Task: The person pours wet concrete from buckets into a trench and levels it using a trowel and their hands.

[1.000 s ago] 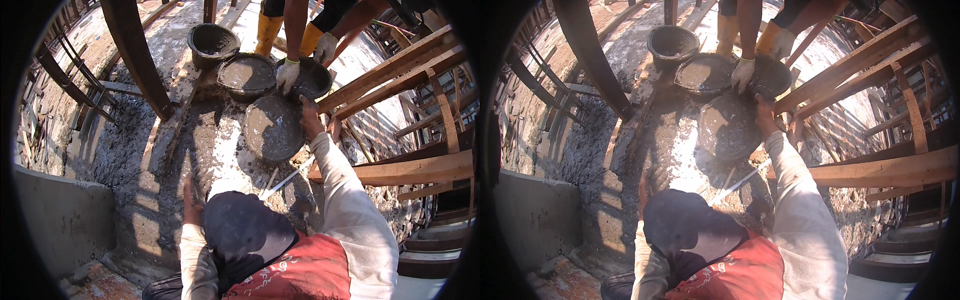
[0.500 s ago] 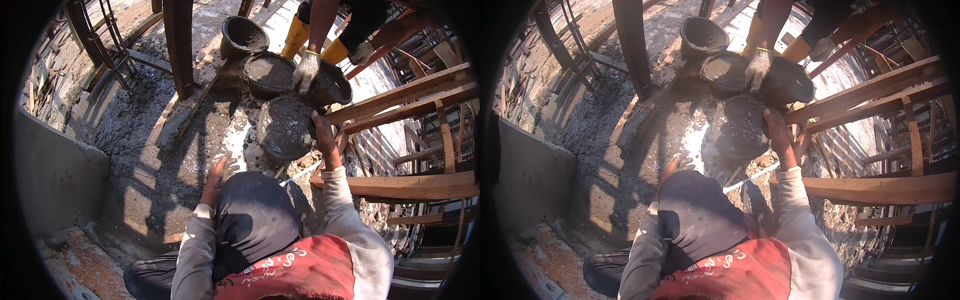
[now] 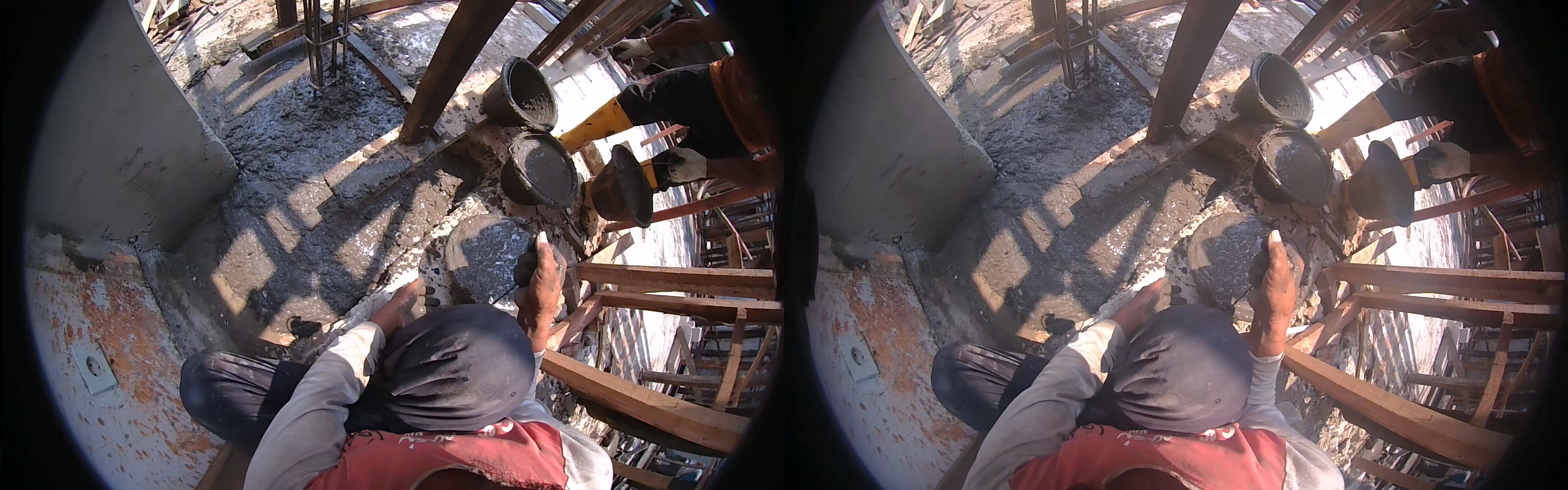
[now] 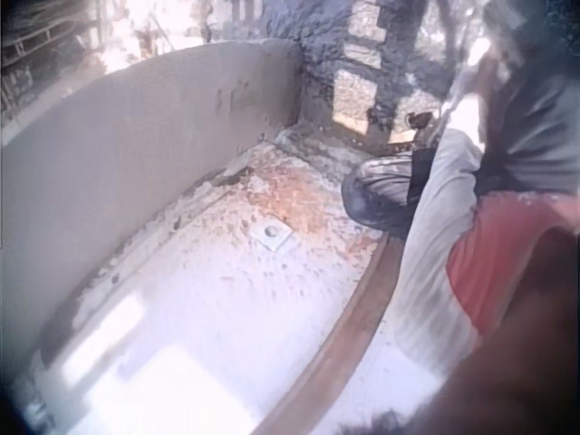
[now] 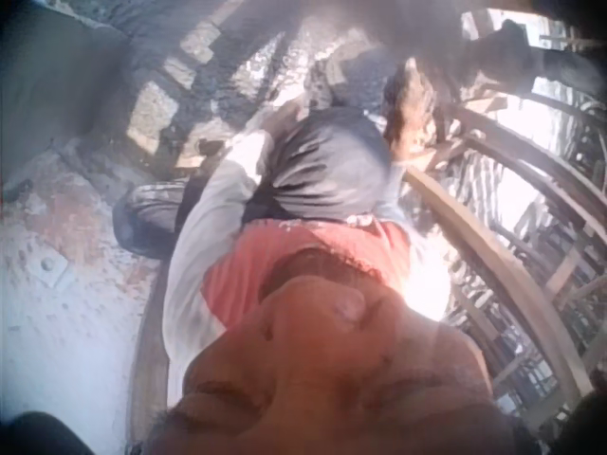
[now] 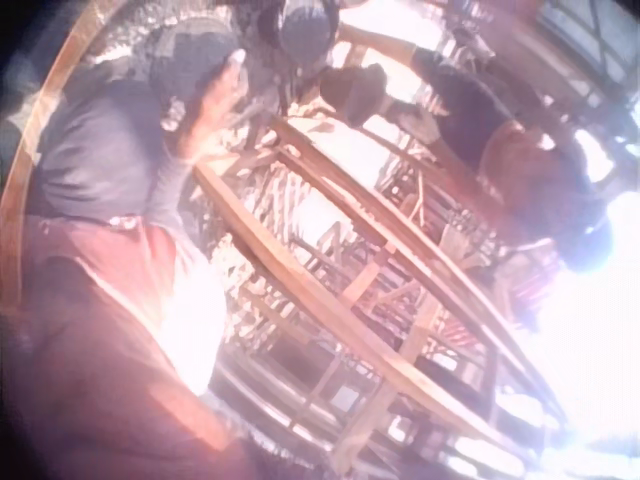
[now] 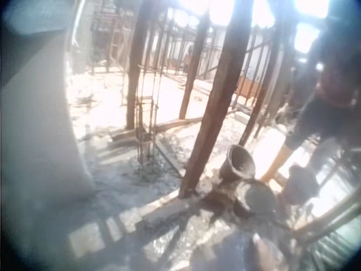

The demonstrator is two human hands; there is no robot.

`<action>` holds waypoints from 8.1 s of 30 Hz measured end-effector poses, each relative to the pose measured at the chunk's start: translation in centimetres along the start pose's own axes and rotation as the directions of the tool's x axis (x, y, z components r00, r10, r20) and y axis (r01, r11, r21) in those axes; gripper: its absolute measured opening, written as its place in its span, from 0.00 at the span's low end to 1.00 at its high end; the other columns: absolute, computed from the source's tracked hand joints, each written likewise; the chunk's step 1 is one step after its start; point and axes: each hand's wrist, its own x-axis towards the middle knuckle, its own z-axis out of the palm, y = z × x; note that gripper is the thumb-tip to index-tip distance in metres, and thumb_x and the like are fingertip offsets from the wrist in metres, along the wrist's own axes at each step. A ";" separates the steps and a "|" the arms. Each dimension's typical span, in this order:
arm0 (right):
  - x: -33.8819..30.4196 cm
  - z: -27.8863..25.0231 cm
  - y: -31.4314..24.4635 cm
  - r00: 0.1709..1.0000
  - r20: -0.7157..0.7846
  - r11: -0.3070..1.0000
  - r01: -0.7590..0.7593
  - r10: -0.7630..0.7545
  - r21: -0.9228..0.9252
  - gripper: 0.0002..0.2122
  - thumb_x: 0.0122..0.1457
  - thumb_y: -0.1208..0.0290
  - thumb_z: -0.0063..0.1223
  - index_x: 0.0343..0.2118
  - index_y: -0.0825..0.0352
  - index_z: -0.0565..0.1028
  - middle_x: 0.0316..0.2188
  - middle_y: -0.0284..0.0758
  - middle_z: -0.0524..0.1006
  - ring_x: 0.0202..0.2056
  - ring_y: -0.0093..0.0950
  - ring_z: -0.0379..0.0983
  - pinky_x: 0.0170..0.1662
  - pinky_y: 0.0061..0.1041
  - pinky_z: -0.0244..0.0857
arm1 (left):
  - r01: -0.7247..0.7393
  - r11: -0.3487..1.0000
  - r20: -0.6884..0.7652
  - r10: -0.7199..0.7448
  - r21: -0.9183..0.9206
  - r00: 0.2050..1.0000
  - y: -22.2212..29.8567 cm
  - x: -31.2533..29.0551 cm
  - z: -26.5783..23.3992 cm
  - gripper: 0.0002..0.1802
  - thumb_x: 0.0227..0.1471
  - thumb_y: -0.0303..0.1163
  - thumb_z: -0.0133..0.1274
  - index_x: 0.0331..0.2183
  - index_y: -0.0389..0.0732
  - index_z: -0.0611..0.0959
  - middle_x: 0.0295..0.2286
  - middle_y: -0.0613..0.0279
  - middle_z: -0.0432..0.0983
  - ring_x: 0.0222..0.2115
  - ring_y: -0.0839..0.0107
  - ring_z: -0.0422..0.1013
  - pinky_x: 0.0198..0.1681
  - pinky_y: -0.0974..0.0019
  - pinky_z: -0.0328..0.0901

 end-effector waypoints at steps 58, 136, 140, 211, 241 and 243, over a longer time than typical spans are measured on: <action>1.0 15.9 11.3 0.752 0.641 0.475 -0.624 0.152 0.620 0.10 0.63 0.61 0.52 0.41 0.61 0.71 0.31 0.25 0.74 0.27 0.15 0.69 0.30 0.18 0.64 | -0.823 0.074 0.104 0.982 0.563 0.159 25.9 -9.2 12.6 0.23 0.57 0.33 0.48 0.53 0.34 0.72 0.51 0.45 0.66 0.50 0.58 0.68 0.54 0.56 0.63; 9.0 5.2 0.3 0.995 -0.044 0.987 -0.094 0.089 -0.132 0.24 0.65 0.49 0.44 0.47 0.69 0.73 0.39 0.34 0.77 0.37 0.23 0.74 0.38 0.24 0.68 | -0.510 0.500 0.249 0.498 0.700 0.831 0.4 14.8 -1.0 0.33 0.58 0.39 0.45 0.62 0.42 0.58 0.53 0.52 0.64 0.54 0.62 0.63 0.58 0.59 0.56; 3.2 3.6 0.0 0.991 -0.001 0.990 -0.131 0.131 -0.056 0.17 0.65 0.54 0.47 0.43 0.66 0.72 0.33 0.30 0.75 0.33 0.20 0.72 0.35 0.21 0.69 | -0.428 0.109 0.317 0.518 0.897 0.795 -1.0 13.0 -1.1 0.47 0.44 0.13 0.49 0.64 0.37 0.51 0.61 0.42 0.52 0.62 0.47 0.50 0.66 0.54 0.45; 0.7 11.9 16.1 0.823 0.536 0.956 -0.277 0.186 0.094 0.36 0.56 0.55 0.60 0.60 0.76 0.59 0.53 0.48 0.69 0.55 0.35 0.64 0.59 0.30 0.56 | -0.636 0.611 -0.086 0.750 0.471 0.656 25.6 -7.6 -1.0 0.27 0.59 0.45 0.47 0.52 0.37 0.73 0.49 0.54 0.71 0.48 0.59 0.69 0.53 0.57 0.65; 44.0 -7.0 7.0 0.877 -0.480 0.932 0.147 0.032 0.331 0.39 0.59 0.35 0.39 0.63 0.63 0.56 0.55 0.35 0.67 0.53 0.33 0.64 0.57 0.37 0.58 | -0.266 0.918 -0.094 0.249 -0.294 0.964 17.0 3.2 -2.9 0.34 0.60 0.53 0.40 0.62 0.45 0.61 0.64 0.48 0.46 0.61 0.41 0.48 0.59 0.35 0.53; 47.4 -10.7 6.9 0.884 -0.463 0.922 0.234 -0.069 0.309 0.34 0.61 0.37 0.39 0.59 0.63 0.63 0.51 0.35 0.71 0.48 0.31 0.69 0.51 0.35 0.64 | -0.248 0.933 -0.117 0.225 -0.259 0.967 16.8 3.9 -1.6 0.34 0.60 0.52 0.40 0.61 0.45 0.61 0.63 0.48 0.48 0.61 0.41 0.49 0.60 0.35 0.52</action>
